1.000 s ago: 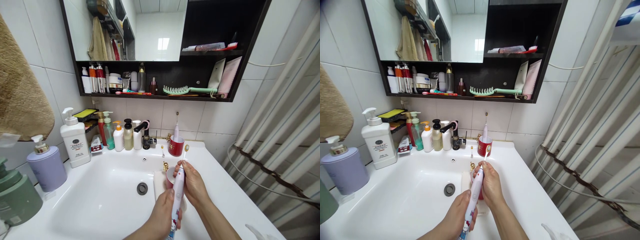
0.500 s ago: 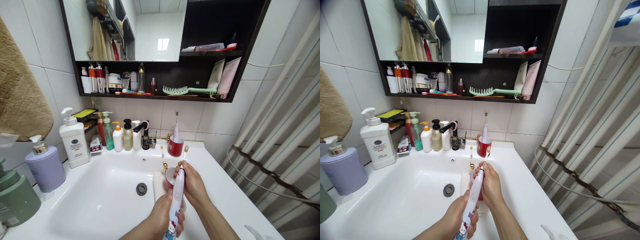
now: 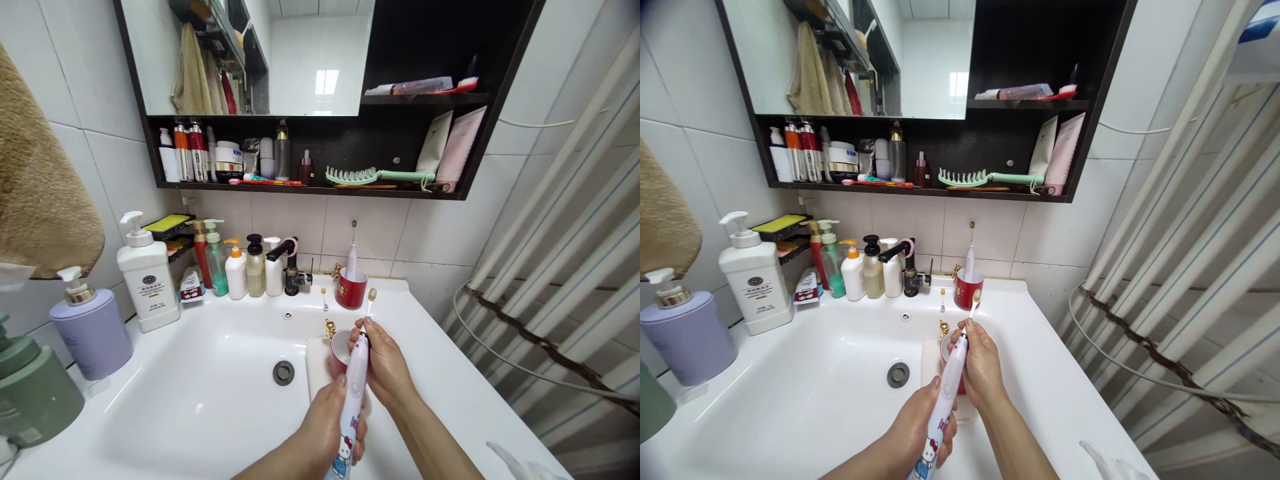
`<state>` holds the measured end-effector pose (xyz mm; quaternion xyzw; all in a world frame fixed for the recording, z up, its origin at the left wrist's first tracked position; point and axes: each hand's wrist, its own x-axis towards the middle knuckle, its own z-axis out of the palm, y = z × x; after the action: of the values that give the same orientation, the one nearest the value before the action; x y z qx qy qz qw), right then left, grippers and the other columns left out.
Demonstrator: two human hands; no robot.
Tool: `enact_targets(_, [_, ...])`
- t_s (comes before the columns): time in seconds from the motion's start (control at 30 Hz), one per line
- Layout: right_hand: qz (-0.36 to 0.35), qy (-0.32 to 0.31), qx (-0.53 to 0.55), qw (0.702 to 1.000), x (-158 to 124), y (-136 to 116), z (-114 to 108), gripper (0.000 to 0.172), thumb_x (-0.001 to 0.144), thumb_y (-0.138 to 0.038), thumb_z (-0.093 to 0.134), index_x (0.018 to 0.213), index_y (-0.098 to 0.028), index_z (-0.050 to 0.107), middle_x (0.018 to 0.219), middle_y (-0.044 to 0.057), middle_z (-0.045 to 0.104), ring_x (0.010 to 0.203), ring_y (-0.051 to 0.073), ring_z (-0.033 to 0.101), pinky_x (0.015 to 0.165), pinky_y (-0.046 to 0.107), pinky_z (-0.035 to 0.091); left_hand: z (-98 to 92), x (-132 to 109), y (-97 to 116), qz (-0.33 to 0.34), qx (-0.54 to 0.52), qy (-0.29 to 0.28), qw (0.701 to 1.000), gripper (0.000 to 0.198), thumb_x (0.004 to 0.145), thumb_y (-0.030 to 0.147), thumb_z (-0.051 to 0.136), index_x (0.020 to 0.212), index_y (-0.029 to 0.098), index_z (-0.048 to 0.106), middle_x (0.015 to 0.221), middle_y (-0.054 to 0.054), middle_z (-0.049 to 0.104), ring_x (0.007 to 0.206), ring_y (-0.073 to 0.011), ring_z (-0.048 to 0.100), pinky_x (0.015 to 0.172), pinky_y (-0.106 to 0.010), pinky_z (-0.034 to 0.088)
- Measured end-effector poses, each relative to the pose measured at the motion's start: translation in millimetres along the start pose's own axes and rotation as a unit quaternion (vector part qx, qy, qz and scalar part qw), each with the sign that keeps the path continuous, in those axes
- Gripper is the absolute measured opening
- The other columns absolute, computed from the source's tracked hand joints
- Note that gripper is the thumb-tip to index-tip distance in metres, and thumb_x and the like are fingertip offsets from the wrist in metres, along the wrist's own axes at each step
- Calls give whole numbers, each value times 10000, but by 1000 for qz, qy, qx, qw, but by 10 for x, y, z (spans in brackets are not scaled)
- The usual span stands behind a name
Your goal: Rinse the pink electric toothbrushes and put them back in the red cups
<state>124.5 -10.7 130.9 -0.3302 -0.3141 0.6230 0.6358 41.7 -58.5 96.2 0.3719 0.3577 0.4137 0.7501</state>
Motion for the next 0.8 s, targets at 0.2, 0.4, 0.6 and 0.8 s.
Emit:
enact_targets(0.2, [-7,14,-9,1000,9,9,7,130,631,-300,486,624,-178,441,439,-55,476,397,55,433,416,166,366,-9,4,-15,-25,-18,-11,999,527,585,633,201,628,141,385,368,41,395,254,-49,336,298,-180,223])
enact_targets(0.4, [-7,22,-12,1000,12,12,-5,134,632,-305,485,628,-179,439,447,-55,479,398,51,433,408,158,356,10,-12,-1,19,32,12,999,494,567,632,260,611,150,359,355,51,383,243,-44,323,286,-174,216])
enact_targets(0.6, [-5,13,-6,1000,2,11,-18,123,635,-294,484,629,-180,439,449,-56,477,403,50,433,417,158,360,16,-11,10,23,52,11,998,533,562,654,196,612,148,355,354,52,374,243,-44,325,283,-174,212])
enact_targets(0.8, [-6,17,-11,1000,33,9,0,126,626,-296,494,623,-181,442,446,-54,479,398,52,436,405,157,356,13,-11,-10,6,44,10,999,491,580,625,240,609,149,357,363,51,382,244,-43,326,283,-173,217])
